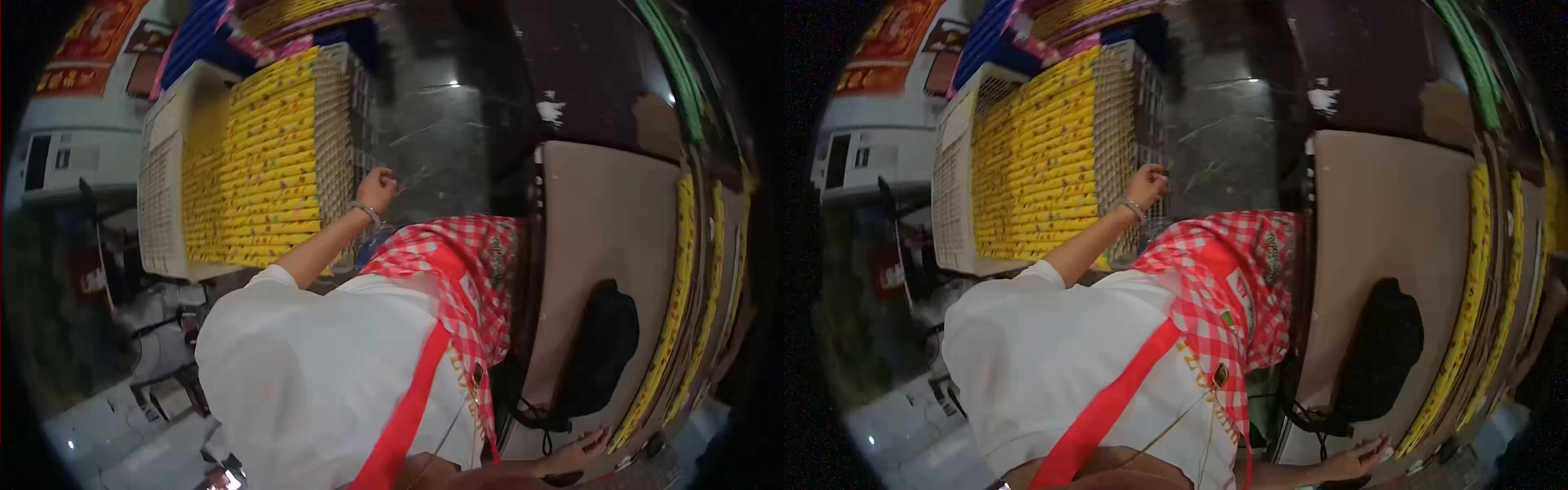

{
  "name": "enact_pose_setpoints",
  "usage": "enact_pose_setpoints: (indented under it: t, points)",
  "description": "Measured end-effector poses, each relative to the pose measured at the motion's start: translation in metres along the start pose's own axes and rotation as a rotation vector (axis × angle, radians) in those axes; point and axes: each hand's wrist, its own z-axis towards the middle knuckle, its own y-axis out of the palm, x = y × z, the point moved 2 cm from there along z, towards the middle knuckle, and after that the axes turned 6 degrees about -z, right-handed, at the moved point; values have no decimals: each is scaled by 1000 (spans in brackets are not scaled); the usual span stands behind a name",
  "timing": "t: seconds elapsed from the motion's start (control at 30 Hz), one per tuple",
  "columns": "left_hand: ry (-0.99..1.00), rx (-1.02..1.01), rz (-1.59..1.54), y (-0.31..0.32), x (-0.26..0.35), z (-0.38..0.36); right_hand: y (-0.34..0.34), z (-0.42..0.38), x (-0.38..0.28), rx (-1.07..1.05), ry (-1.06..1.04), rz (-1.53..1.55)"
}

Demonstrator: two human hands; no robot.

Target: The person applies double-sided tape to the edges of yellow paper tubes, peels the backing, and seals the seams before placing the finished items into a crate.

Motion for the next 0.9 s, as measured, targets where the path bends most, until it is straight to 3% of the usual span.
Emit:
enact_pose_setpoints:
  t: [0.07, 0.13, 0.17, 0.23, 0.3, 0.37, 0.5, 0.53, 0.57, 0.6, 0.63, 0.77, 0.8, 0.87, 0.9]
  points:
    - [43, 85, -89, -31, -18, -8, -10, 20, -16, 130, -390, 154]
    - [105, 265, 90, -64, -45, 11, -20, 26, -68, 164, -432, 159]
    - [-8, 326, 150, -81, -28, 12, -26, 23, -95, 175, -510, 117]
    - [-1, 492, 97, -120, -59, 45, -28, 16, -124, 189, -600, 71]
    - [-61, 586, 52, -153, -46, 68, -20, 22, -142, 90, -527, 82]
    - [43, 591, -100, -177, -30, 108, -7, 32, -154, 40, -575, 126]
    - [-342, 475, -844, -225, -32, 249, 0, 3, -210, -106, -745, 375]
    - [-339, 459, -830, -245, -112, 353, 5, -4, -220, -107, -723, 373]
    - [-126, 124, 88, -303, -175, 441, 12, -11, -226, -122, -768, 382]
    - [-296, 727, -171, -289, -166, 449, 17, -19, -234, -134, -810, 390]
    - [-287, 708, -159, -280, -147, 451, 24, -26, -239, -134, -787, 384]
    - [-746, 1206, -1724, -285, -93, 404, 42, -44, -245, -205, -770, 477]
    - [-752, 1199, -1716, -285, -79, 389, 44, -45, -244, -235, -745, 478]
    - [-523, 512, -1011, -284, -49, 355, 42, -46, -244, -258, -706, 471]
    - [-530, 519, -1016, -281, -44, 344, 42, -44, -245, -276, -675, 474]
